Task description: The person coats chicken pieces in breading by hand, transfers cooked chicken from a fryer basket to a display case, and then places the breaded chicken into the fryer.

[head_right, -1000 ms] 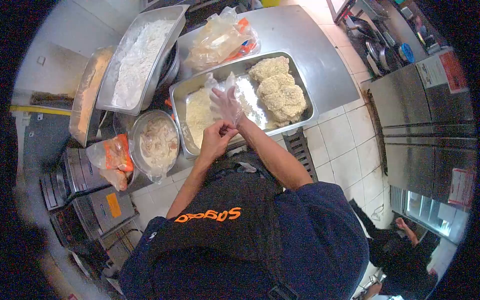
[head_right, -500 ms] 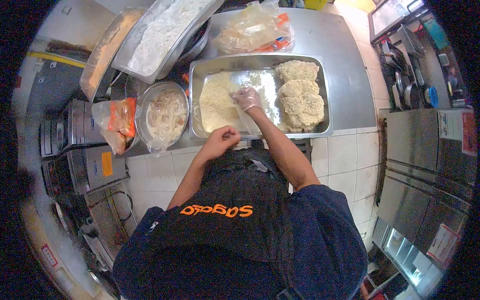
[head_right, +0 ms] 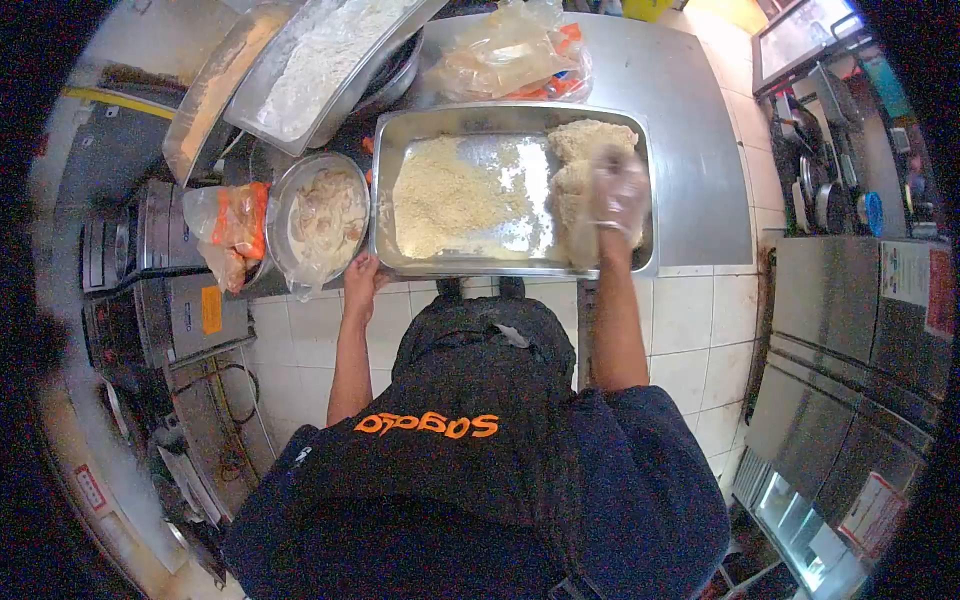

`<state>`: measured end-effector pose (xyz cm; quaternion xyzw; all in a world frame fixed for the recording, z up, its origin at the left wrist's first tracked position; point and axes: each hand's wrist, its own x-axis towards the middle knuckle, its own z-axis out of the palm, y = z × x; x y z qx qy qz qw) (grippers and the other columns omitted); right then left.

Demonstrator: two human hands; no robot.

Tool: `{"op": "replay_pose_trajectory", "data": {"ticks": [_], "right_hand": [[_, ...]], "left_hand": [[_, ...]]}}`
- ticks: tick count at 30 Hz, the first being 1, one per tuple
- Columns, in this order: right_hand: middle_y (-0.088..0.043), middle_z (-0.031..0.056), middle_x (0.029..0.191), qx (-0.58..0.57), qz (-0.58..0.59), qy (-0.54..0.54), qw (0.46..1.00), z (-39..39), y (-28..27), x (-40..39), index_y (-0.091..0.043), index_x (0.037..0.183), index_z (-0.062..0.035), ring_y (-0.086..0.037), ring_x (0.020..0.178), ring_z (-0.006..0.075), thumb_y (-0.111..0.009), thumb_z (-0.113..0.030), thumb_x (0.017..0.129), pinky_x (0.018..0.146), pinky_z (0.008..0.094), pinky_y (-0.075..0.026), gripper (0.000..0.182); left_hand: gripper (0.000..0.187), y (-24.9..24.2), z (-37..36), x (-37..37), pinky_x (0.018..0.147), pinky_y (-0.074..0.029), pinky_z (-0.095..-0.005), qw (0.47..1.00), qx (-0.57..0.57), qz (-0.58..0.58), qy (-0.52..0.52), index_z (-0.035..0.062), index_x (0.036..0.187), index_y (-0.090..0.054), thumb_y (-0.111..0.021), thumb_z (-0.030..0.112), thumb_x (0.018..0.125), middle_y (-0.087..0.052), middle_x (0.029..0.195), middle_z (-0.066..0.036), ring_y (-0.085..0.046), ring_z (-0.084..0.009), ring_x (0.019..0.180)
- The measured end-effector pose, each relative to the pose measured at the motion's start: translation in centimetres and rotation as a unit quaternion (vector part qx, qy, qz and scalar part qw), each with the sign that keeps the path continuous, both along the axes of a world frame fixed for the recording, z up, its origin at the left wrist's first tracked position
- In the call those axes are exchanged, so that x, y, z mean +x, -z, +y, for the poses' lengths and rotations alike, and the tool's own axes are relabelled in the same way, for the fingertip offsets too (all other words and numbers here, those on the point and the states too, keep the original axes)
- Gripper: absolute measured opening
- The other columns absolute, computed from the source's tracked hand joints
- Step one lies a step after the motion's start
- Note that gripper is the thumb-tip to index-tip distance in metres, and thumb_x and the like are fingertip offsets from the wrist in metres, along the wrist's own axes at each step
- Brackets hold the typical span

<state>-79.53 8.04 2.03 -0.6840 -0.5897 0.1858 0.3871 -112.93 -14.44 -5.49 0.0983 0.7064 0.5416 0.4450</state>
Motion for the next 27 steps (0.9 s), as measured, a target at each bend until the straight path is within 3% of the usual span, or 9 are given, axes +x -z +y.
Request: {"op": "replay_pose_trajectory", "data": {"ticks": [4, 6, 8, 17, 19, 21, 23, 24, 27], "right_hand": [[-0.057, 0.0227, 0.095, 0.021, -0.178, 0.166, 0.97, 2.3, 7.7, 10.2, -0.058, 0.094, 0.0017, -0.054, 0.091, 0.0347, -0.054, -0.038, 0.075, 0.08, 0.0388, -0.041, 0.044], [-0.057, 0.0213, 0.097, -0.229, -0.092, 0.124, 0.961, 2.5, 9.4, 11.9, -0.055, 0.099, 0.002, -0.055, 0.09, 0.0339, -0.047, -0.036, 0.079, 0.077, 0.0392, -0.041, 0.044], [-0.056, 0.022, 0.099, -0.242, -0.048, 0.094, 0.965, 3.2, 12.8, 13.3, -0.055, 0.099, 0.0021, -0.053, 0.091, 0.0355, -0.044, -0.038, 0.08, 0.078, 0.04, -0.04, 0.046], [-0.057, 0.0214, 0.092, -0.275, 0.034, 0.08, 0.958, 1.2, 7.8, 12.1, -0.055, 0.099, 0.0034, -0.053, 0.086, 0.033, -0.042, -0.048, 0.081, 0.076, 0.0405, -0.039, 0.056], [-0.056, 0.0219, 0.097, -0.219, -0.144, 0.026, 0.965, 2.2, 12.2, 16.5, -0.056, 0.099, 0.0008, -0.051, 0.092, 0.0359, -0.037, -0.05, 0.082, 0.078, 0.0427, -0.037, 0.057], [-0.054, 0.0218, 0.103, -0.312, -0.137, 0.16, 0.926, 0.2, 5.1, 13.3, -0.057, 0.1, -0.0015, -0.048, 0.096, 0.0379, -0.032, -0.051, 0.083, 0.08, 0.0448, -0.036, 0.057], [-0.052, 0.0202, 0.108, -0.334, -0.172, 0.037, 0.926, -0.7, 6.2, 17.6, -0.055, 0.102, -0.0002, -0.05, 0.094, 0.036, -0.037, -0.045, 0.084, 0.082, 0.0446, -0.037, 0.052], [-0.054, 0.0183, 0.106, -0.162, -0.331, -0.134, 0.92, -1.2, 9.7, 22.6, -0.053, 0.106, -0.0031, -0.05, 0.094, 0.0347, -0.043, -0.038, 0.082, 0.081, 0.0437, -0.038, 0.044], [-0.057, 0.0142, 0.084, 0.043, -0.419, -0.182, 0.888, 4.5, 11.6, 20.0, -0.057, 0.092, -0.0029, -0.053, 0.077, 0.0274, -0.047, -0.036, 0.08, 0.067, 0.0407, -0.041, 0.037]], "left_hand": [[0.038, 0.8, 1.7, 0.5, 0.058, -0.046, -0.0239, 0.994, -0.042, 0.066, 0.082, 0.001, 0.108, -0.045, -0.057, 0.024, 0.081, -0.055, 0.088, -0.007, -0.055, -0.0122, 0.07], [0.035, 0.6, 2.1, 1.0, 0.057, -0.046, -0.0234, 0.986, -0.063, 0.126, 0.084, 0.0018, 0.107, -0.046, -0.057, 0.021, 0.081, -0.056, 0.086, -0.007, -0.055, -0.0115, 0.069], [0.032, 0.4, 2.1, 1.1, 0.052, -0.044, -0.0244, 0.984, -0.052, 0.136, 0.103, 0.0026, 0.105, -0.048, -0.058, 0.012, 0.077, -0.057, 0.084, -0.006, -0.055, -0.0121, 0.067], [0.035, 2.3, 0.4, 2.8, 0.067, -0.044, -0.0312, 0.982, -0.054, 0.144, 0.11, -0.0004, 0.096, -0.052, -0.059, 0.005, 0.063, -0.059, 0.081, -0.011, -0.057, -0.019, 0.073], [0.032, 2.2, 0.4, 3.9, 0.067, -0.044, -0.0326, 0.977, -0.01, 0.195, 0.092, -0.0019, 0.093, -0.053, -0.058, 0.005, 0.062, -0.058, 0.079, -0.013, -0.057, -0.0225, 0.074], [0.033, 0.1, 0.7, 4.9, 0.068, -0.044, -0.0345, 0.966, -0.043, 0.227, 0.12, -0.0025, 0.093, -0.052, -0.058, 0.006, 0.062, -0.058, 0.08, -0.015, -0.057, -0.0262, 0.074], [0.034, -0.6, 0.2, 5.9, 0.069, -0.044, -0.0362, 0.962, -0.074, 0.233, 0.123, -0.003, 0.094, -0.052, -0.058, 0.006, 0.061, -0.058, 0.082, -0.018, -0.057, -0.0284, 0.076], [0.034, -0.3, 0.5, 6.0, 0.07, -0.044, -0.0365, 0.959, -0.087, 0.244, 0.115, -0.0031, 0.094, -0.051, -0.057, 0.006, 0.061, -0.058, 0.083, -0.019, -0.057, -0.029, 0.077], [0.042, -2.1, 0.4, 5.0, 0.069, -0.045, -0.0354, 0.973, -0.033, 0.216, 0.074, -0.0017, 0.101, -0.053, -0.058, 0.008, 0.06, -0.059, 0.083, -0.019, -0.057, -0.0293, 0.076]]}}
